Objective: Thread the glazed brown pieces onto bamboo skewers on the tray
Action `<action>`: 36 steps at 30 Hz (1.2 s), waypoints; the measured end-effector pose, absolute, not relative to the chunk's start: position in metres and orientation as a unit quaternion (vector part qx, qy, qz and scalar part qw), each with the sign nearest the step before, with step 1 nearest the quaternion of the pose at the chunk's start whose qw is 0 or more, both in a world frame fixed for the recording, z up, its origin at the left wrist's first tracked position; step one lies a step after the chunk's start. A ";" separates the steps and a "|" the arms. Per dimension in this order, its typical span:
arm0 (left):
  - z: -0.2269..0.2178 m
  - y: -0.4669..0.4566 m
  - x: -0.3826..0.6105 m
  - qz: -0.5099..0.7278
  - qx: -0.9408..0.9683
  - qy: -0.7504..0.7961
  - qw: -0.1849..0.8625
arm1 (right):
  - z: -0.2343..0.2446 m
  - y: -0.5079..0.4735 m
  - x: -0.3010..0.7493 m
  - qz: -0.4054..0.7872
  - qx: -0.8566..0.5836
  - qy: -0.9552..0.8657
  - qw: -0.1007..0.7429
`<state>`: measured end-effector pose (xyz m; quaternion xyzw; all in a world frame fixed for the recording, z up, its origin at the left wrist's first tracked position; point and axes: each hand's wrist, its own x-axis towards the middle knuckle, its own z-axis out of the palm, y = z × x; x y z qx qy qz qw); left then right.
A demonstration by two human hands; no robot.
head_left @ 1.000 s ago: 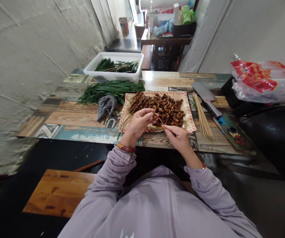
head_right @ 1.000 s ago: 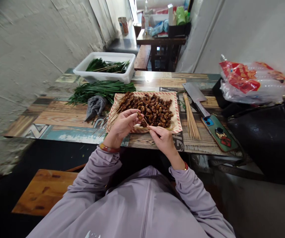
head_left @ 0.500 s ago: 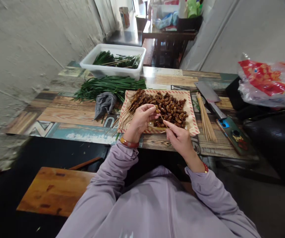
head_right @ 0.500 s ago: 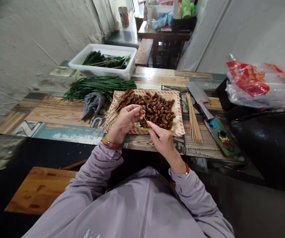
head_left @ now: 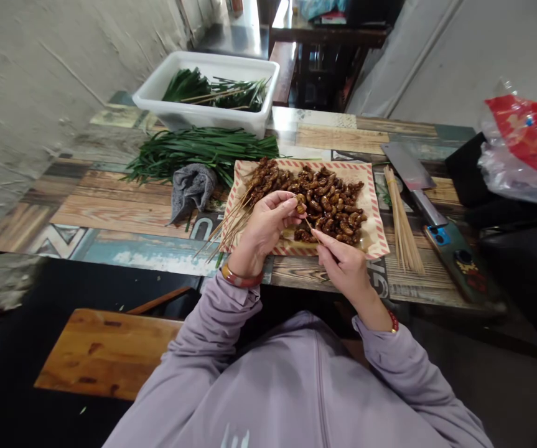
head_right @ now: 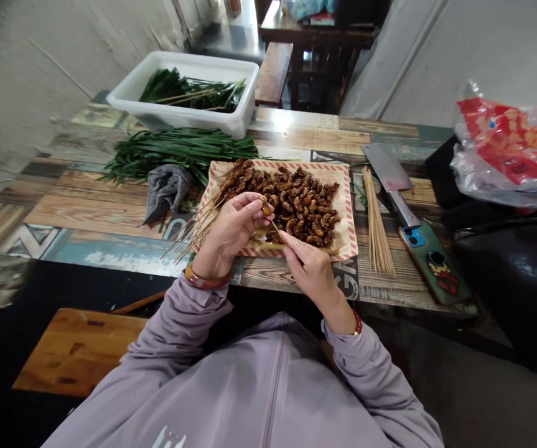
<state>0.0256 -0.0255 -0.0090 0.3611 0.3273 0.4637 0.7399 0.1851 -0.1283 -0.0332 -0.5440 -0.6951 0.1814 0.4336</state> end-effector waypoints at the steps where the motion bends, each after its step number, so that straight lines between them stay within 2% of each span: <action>1: -0.009 -0.026 0.026 0.462 0.362 0.328 0.740 | -0.033 -0.128 0.185 0.181 -0.545 -0.695 0.432; 36: -0.008 -0.028 0.033 0.483 0.396 0.352 0.697 | -0.030 -0.124 0.181 0.199 -0.542 -0.695 0.429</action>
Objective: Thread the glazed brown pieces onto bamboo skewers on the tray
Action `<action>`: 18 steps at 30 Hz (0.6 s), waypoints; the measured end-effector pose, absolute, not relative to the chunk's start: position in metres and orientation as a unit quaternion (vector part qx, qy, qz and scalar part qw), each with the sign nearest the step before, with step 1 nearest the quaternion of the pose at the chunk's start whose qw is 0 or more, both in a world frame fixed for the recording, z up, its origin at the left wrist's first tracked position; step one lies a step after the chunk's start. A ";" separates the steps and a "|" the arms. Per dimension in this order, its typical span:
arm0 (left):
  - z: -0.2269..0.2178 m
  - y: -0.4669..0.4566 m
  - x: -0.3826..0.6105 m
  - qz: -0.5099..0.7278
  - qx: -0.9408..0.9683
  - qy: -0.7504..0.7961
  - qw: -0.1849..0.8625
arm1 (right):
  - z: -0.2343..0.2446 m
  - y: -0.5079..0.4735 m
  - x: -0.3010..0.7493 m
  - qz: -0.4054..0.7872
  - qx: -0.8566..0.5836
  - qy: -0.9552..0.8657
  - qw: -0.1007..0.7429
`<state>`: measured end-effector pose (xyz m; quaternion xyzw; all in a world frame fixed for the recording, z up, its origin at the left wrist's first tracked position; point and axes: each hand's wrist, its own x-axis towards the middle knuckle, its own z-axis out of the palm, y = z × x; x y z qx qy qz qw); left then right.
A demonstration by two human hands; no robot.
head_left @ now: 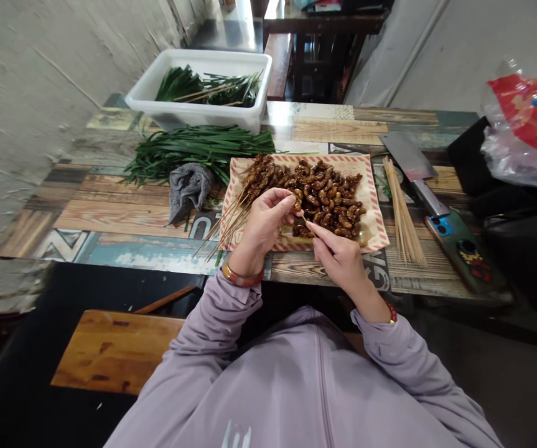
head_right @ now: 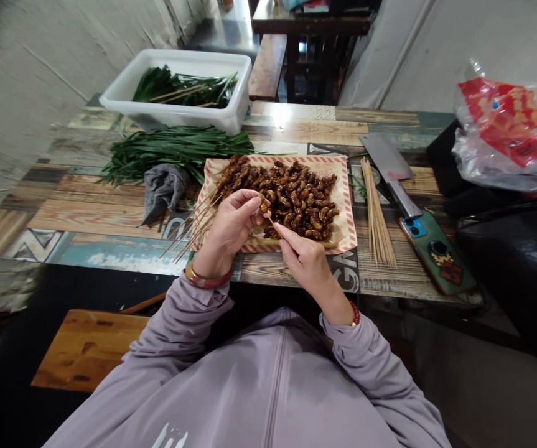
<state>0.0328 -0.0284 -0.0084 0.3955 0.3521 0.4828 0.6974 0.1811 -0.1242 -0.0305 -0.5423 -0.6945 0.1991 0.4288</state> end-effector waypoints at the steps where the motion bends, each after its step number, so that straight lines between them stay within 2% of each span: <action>1: -0.008 -0.029 0.033 0.485 0.396 0.351 0.696 | -0.030 -0.124 0.180 0.202 -0.546 -0.691 0.427; 11: -0.011 -0.029 0.034 0.497 0.402 0.343 0.689 | -0.030 -0.122 0.173 0.231 -0.560 -0.660 0.445; 18: -0.012 -0.029 0.033 0.494 0.403 0.332 0.695 | -0.028 -0.122 0.170 0.201 -0.564 -0.662 0.450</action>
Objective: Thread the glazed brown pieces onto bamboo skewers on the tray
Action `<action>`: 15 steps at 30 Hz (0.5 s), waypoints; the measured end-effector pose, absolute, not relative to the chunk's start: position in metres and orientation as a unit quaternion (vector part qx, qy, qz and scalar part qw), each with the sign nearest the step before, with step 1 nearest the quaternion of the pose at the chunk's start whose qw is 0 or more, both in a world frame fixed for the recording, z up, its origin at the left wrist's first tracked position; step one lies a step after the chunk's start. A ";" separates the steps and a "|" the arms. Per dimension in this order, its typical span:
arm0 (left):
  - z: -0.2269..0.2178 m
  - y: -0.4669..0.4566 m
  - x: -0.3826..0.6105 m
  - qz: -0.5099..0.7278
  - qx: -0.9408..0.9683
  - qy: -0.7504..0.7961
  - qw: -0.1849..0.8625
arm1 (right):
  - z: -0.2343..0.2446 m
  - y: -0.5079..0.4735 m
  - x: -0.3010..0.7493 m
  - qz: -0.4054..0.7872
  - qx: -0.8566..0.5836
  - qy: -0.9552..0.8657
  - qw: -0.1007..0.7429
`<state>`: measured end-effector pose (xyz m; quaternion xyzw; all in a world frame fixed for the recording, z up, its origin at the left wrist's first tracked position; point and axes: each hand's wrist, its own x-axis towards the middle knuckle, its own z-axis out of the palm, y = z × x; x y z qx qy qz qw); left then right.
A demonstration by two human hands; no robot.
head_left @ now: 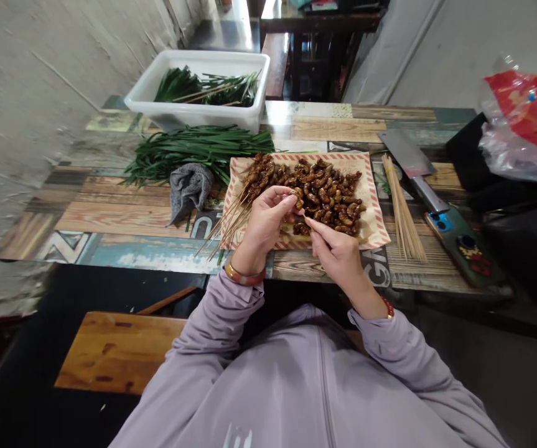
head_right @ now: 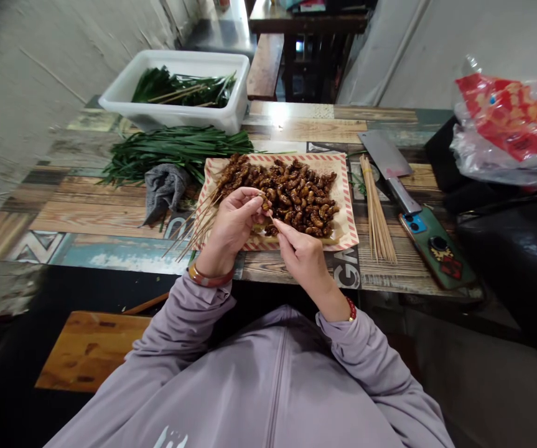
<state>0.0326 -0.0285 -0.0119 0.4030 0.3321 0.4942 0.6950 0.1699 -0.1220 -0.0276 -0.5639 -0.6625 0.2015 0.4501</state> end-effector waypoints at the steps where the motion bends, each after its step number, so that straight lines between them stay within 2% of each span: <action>1: -0.012 -0.029 0.033 0.495 0.401 0.330 0.696 | -0.027 -0.121 0.169 0.192 -0.565 -0.664 0.450; 10: -0.011 -0.030 0.032 0.495 0.392 0.329 0.702 | -0.022 -0.113 0.162 0.099 -0.589 -0.687 0.414; 15: -0.012 -0.030 0.032 0.492 0.391 0.334 0.702 | -0.021 -0.107 0.163 0.084 -0.604 -0.694 0.382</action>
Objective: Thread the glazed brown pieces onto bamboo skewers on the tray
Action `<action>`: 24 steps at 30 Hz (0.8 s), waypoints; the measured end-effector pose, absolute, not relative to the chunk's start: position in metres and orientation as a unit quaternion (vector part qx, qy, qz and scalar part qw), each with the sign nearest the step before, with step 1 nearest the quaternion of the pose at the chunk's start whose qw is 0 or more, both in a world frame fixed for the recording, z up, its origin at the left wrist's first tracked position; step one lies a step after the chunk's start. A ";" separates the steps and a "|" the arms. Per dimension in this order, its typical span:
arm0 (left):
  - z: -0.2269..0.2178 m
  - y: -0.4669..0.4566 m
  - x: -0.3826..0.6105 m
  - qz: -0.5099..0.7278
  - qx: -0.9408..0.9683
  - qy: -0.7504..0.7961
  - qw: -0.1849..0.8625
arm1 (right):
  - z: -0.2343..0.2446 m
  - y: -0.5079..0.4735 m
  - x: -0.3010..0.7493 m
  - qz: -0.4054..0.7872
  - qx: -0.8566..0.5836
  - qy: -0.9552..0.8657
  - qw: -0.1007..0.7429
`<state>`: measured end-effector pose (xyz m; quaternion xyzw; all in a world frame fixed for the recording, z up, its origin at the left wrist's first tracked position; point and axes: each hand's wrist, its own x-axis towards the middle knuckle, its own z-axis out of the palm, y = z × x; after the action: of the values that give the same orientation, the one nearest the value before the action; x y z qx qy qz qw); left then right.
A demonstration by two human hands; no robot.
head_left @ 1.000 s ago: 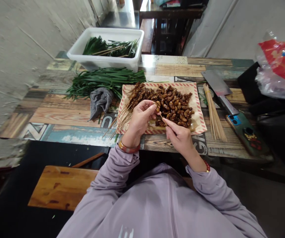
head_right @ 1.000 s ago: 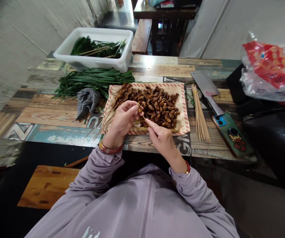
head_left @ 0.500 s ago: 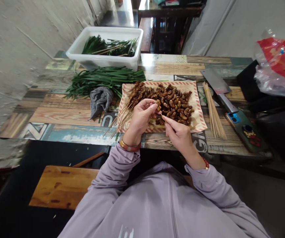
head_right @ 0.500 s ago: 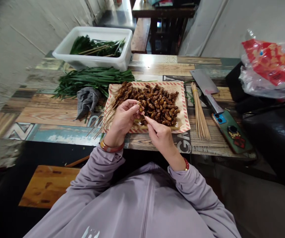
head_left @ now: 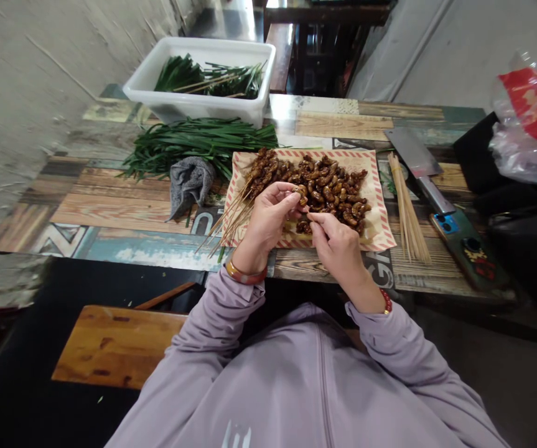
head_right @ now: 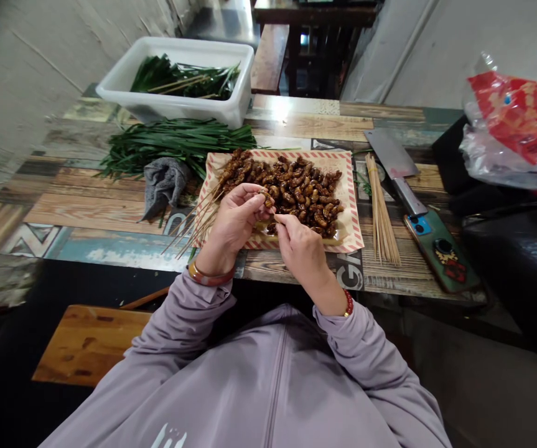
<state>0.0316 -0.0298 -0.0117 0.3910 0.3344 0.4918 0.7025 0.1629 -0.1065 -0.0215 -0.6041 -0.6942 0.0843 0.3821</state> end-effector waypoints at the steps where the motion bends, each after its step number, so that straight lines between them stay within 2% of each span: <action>1: -0.011 -0.030 0.032 0.491 0.391 0.336 0.702 | -0.021 -0.105 0.163 0.082 -0.606 -0.695 0.379; 5: -0.010 -0.031 0.033 0.493 0.395 0.348 0.693 | -0.019 -0.100 0.162 0.087 -0.601 -0.692 0.390; 11: -0.011 -0.029 0.031 0.493 0.390 0.326 0.705 | -0.018 -0.101 0.162 0.156 -0.589 -0.664 0.434; 24: -0.005 -0.033 0.028 0.458 0.372 0.279 0.758 | -0.017 -0.104 0.161 0.200 -0.602 -0.638 0.437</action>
<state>0.0276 -0.0326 -0.0055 0.3722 0.2788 0.4575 0.7579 0.1610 -0.1039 -0.0174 -0.6021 -0.6376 0.1995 0.4372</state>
